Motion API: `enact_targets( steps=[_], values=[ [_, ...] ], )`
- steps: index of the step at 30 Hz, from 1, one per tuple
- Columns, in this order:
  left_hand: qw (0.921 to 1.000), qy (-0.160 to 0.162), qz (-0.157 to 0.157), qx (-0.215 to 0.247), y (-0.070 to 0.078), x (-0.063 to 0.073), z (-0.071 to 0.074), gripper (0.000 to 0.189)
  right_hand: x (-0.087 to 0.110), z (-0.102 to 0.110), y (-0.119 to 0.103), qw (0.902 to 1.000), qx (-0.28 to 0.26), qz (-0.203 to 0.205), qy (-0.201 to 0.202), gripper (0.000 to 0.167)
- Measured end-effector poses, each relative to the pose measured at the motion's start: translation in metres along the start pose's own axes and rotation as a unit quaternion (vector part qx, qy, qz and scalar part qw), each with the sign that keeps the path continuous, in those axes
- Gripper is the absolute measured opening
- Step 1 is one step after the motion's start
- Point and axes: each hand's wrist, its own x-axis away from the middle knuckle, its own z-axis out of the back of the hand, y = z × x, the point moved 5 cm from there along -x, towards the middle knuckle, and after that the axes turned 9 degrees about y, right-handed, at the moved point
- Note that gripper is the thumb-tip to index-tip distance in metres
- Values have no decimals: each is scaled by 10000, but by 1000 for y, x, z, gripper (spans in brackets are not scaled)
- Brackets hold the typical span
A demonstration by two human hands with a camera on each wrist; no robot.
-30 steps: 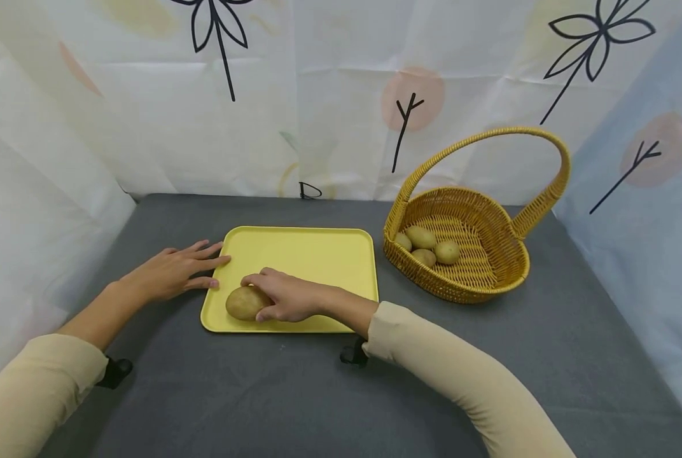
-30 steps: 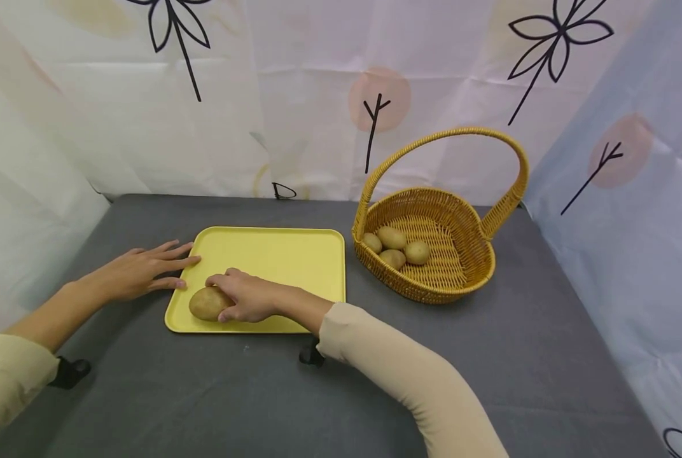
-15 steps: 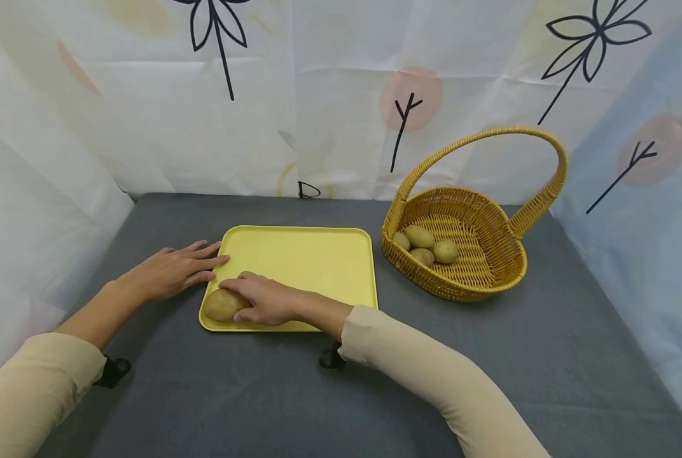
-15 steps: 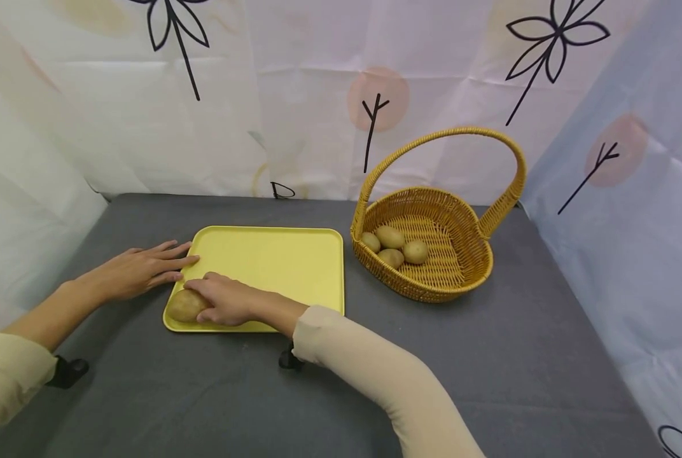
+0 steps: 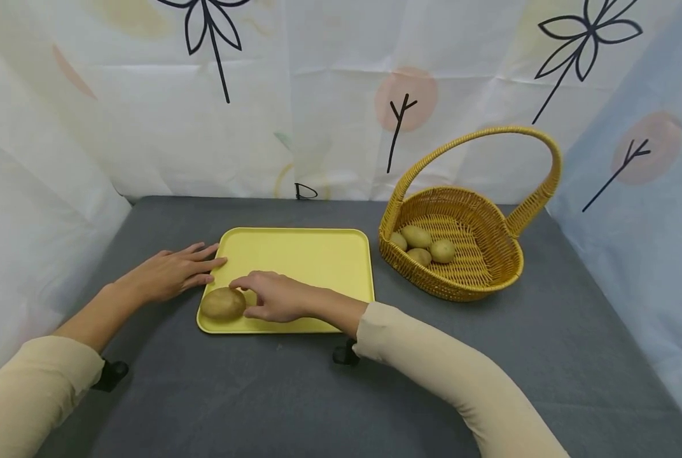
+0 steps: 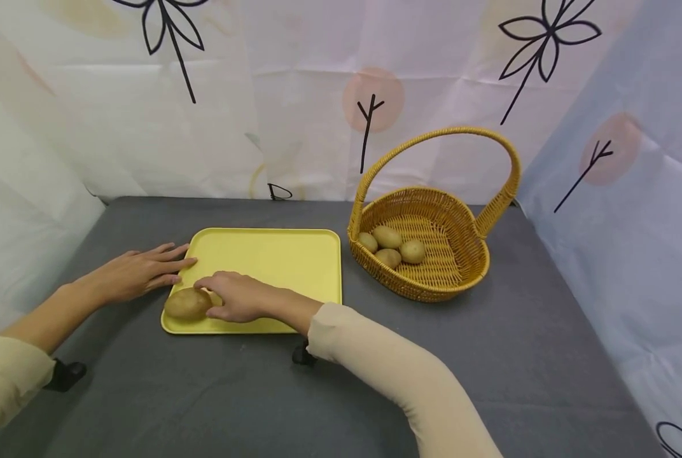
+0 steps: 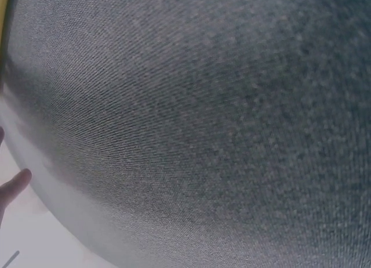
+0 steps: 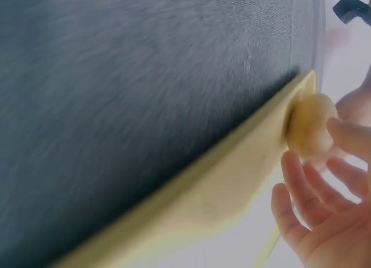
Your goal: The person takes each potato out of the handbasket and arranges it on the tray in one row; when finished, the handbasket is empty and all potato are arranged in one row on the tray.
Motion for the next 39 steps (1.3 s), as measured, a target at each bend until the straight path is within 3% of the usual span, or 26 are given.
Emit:
enact_targets(
  steps=[8,16,24,30,39],
  values=[
    [9995,-169,216,123,-1,1,1,52,63,52,23,9979,-356,-95,-533,52],
    [9999,-107,76,24,-1,2,2,51,135,127,64,9965,-424,-712,-82,55],
    [9998,-162,80,-62,-1,3,5,51,192,181,116,9852,-717,-1520,337,61],
    [9998,-169,106,-12,-1,2,4,51,213,200,155,9676,-933,-2283,546,65],
    [9997,-222,72,-33,2,-4,6,52,229,196,195,9378,-1062,-3298,-236,71]
  ],
)
